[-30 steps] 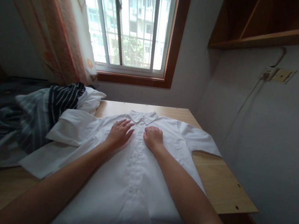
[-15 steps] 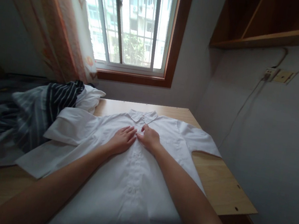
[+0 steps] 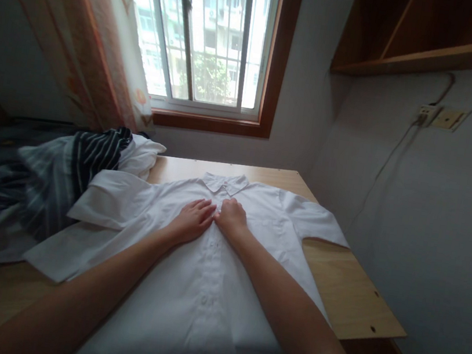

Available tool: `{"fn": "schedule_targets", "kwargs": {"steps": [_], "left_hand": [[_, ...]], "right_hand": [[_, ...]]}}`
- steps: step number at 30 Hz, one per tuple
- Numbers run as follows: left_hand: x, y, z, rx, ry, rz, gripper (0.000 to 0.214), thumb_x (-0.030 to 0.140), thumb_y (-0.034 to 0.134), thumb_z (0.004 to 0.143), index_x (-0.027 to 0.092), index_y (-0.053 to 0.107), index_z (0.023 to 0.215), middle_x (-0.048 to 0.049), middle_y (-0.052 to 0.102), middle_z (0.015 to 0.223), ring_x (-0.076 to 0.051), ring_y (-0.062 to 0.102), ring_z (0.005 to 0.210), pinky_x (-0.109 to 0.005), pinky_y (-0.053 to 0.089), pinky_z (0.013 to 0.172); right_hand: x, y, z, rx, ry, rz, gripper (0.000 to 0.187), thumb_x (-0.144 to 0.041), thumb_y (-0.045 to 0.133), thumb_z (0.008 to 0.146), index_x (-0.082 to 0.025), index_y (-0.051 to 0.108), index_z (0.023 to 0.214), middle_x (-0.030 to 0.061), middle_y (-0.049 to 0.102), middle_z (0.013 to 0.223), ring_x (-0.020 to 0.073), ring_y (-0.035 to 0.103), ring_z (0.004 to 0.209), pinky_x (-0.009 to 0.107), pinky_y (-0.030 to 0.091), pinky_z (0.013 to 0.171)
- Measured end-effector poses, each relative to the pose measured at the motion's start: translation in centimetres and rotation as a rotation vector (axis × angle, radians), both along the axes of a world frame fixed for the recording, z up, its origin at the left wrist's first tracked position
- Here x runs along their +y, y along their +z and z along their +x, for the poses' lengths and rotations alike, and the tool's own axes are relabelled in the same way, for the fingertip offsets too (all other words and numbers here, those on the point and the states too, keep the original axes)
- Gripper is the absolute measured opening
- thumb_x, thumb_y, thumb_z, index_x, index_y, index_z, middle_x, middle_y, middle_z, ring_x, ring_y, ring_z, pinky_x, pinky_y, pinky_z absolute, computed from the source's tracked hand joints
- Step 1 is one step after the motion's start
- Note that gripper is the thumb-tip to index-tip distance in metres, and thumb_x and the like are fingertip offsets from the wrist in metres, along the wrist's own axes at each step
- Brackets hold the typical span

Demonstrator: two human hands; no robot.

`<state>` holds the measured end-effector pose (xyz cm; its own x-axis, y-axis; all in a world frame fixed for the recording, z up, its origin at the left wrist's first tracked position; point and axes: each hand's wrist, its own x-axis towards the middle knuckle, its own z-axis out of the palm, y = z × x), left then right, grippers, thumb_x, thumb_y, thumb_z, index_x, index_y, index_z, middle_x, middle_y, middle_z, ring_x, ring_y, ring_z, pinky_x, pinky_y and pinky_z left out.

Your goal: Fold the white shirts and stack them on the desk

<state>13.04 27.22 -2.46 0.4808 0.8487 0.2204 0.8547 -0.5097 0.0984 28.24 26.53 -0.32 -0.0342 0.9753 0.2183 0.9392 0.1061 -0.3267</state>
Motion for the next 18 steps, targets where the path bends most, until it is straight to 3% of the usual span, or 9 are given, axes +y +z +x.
{"fn": "schedule_targets", "kwargs": {"steps": [4, 7, 14, 18], "left_hand": [[0.2, 0.1, 0.0, -0.071, -0.045, 0.038, 0.04, 0.031, 0.043, 0.096, 0.02, 0.061, 0.13, -0.0085, 0.058, 0.139, -0.025, 0.049, 0.13, -0.042, 0.034, 0.114], [0.5, 0.4, 0.2, -0.138, -0.048, 0.032, 0.035, 0.029, 0.048, 0.092, 0.02, 0.066, 0.121, -0.0085, 0.063, 0.13, -0.025, 0.054, 0.123, -0.04, 0.04, 0.109], [1.2, 1.0, 0.7, -0.274, -0.026, 0.023, 0.029, 0.024, 0.052, 0.088, 0.019, 0.073, 0.108, -0.0072, 0.068, 0.116, -0.025, 0.058, 0.111, -0.038, 0.045, 0.104], [1.1, 0.7, 0.7, -0.27, -0.022, 0.03, 0.029, 0.024, 0.052, 0.088, 0.02, 0.073, 0.107, -0.0072, 0.069, 0.111, -0.025, 0.058, 0.108, -0.038, 0.046, 0.101]], "right_hand": [[0.6, 0.0, 0.5, 0.075, 0.044, -0.007, 0.018, -0.023, 0.06, 0.082, -0.013, 0.073, 0.088, 0.0131, 0.073, 0.092, 0.0197, 0.066, 0.082, 0.026, 0.046, 0.071], [1.3, -0.1, 1.4, 0.256, 0.062, -0.04, 0.01, -0.019, 0.063, 0.077, -0.014, 0.072, 0.077, 0.0068, 0.072, 0.076, 0.0157, 0.062, 0.07, 0.023, 0.043, 0.064], [2.5, -0.9, 2.3, 0.89, 0.046, -0.166, 0.011, -0.022, 0.059, 0.072, -0.016, 0.064, 0.065, -0.0062, 0.051, 0.048, 0.0079, 0.044, 0.045, 0.02, 0.033, 0.046], [2.5, -1.7, 1.8, 1.028, 0.04, -0.222, 0.01, -0.024, 0.059, 0.07, -0.016, 0.062, 0.065, -0.0081, 0.046, 0.044, 0.0073, 0.039, 0.04, 0.019, 0.028, 0.041]]}}
